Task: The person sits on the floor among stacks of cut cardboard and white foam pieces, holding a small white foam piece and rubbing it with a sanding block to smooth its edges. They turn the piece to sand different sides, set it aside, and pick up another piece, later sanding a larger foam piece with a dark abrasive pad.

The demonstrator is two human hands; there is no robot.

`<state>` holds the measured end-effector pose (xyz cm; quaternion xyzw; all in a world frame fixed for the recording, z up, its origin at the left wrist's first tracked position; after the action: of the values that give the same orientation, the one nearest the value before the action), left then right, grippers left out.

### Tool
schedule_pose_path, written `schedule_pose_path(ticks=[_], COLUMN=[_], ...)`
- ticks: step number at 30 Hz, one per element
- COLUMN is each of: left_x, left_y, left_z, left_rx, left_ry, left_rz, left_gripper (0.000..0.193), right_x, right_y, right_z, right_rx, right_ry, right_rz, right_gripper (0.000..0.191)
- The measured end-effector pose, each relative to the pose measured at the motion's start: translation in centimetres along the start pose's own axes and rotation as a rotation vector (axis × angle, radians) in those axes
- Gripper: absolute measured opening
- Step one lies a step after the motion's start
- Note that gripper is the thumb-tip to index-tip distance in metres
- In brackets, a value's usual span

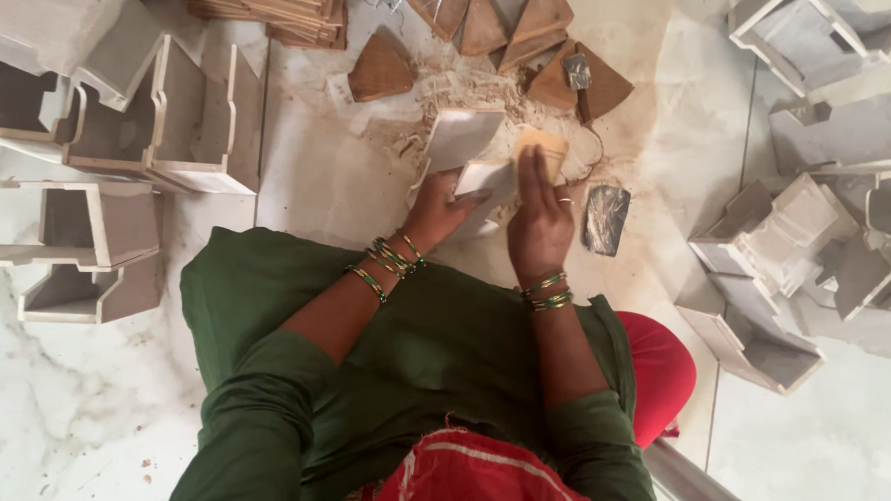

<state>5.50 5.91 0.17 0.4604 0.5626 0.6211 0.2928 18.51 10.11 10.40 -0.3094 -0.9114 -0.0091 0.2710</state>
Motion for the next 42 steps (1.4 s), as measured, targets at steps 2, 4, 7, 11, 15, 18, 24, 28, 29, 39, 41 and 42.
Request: schedule_pose_path(ticks=[2, 4, 7, 11, 15, 18, 24, 28, 29, 39, 41, 42], left_x=[-0.1, -0.3, -0.3, -0.2, -0.4, -0.5, 0.1, 0.4, 0.4, 0.7, 0.7, 0.7], left_y=[0.4, -1.0, -1.1, -1.1, -0.8, -0.7, 0.8, 3.3, 4.2, 3.6, 3.0, 2.8], left_z=[-0.2, 0.1, 0.0, 0.1, 0.0, 0.0, -0.2, -1.5, -1.8, -2.8, -2.7, -2.6], left_rx=[0.021, 0.053, 0.026, 0.004, 0.068, 0.065, 0.038, 0.206, 0.256, 0.449, 0.462, 0.455], left_ry=[0.022, -0.035, -0.022, -0.031, -0.015, -0.006, -0.057, -0.122, -0.116, -0.169, -0.184, -0.18], left_rz=[0.063, -0.163, -0.154, -0.146, -0.054, -0.027, -0.098, 0.059, 0.157, 0.114, 0.086, 0.09], left_gripper=[0.037, 0.035, 0.032, 0.033, 0.033, 0.036, 0.031, 0.034, 0.038, 0.035, 0.03, 0.029], right_x=[-0.7, -1.5, -1.4, -0.2, -1.1, -1.7, -0.3, -0.1, -0.1, 0.3, -0.3, -0.4], right_y=[-0.8, -2.4, -2.3, 0.8, -0.4, -2.1, 4.8, 5.8, 5.1, -2.0, -2.0, -1.6], right_z=[0.7, 0.9, 0.9, 0.2, 1.0, 1.4, 0.3, -2.2, -2.5, -2.3, -2.1, -2.0], right_rx=[0.119, 0.072, 0.074, -0.046, 0.04, 0.05, -0.011, 0.141, 0.183, 0.265, 0.295, 0.32], right_ry=[-0.057, -0.063, -0.05, -0.001, -0.061, -0.047, -0.118, -0.013, -0.013, -0.153, -0.164, -0.161], right_rz=[0.039, -0.04, -0.051, 0.073, 0.052, -0.076, 0.225, 0.17, 0.127, -0.046, -0.057, -0.043], right_gripper=[0.072, 0.067, 0.069, 0.064, 0.065, 0.068, 0.067, 0.061, 0.061, 0.056, 0.057, 0.057])
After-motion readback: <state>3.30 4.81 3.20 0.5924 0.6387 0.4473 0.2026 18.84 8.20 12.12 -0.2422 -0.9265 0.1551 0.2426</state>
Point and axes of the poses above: each hand's wrist, its own x-axis towards the middle knuckle, its own z-axis out of the palm, y = z × x, the point moved 6 cm from there along x, towards the middle knuckle
